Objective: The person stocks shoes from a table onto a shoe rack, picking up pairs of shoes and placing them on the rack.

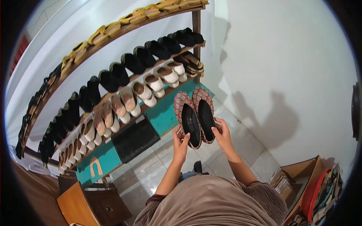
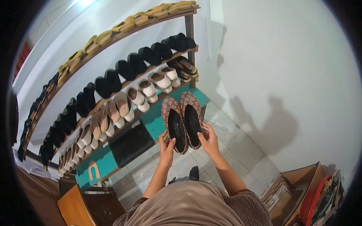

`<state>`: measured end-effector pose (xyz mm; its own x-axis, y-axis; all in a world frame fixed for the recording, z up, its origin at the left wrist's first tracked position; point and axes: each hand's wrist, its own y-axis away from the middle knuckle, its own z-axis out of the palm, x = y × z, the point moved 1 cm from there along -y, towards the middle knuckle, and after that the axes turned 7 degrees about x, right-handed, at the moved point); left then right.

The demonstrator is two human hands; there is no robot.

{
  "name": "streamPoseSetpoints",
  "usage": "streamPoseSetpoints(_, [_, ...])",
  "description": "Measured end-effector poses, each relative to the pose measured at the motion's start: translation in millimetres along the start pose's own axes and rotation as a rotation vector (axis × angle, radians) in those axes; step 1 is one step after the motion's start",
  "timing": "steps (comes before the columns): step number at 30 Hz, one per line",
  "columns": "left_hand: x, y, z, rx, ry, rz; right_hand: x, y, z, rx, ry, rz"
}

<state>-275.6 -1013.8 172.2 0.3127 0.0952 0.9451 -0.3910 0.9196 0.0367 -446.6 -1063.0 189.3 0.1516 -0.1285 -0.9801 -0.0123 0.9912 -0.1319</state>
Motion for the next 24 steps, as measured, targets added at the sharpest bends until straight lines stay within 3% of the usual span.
streamPoseSetpoints(16, [43.5, -207.2, 112.1, 0.070, 0.064, 0.197, -16.3, -251.0, 6.7, -0.036, -0.017, -0.094])
streamPoseSetpoints(24, [71.9, -304.5, 179.8, 0.213, 0.071, 0.342, -50.7, -387.6, 12.0, -0.192, 0.013, -0.307])
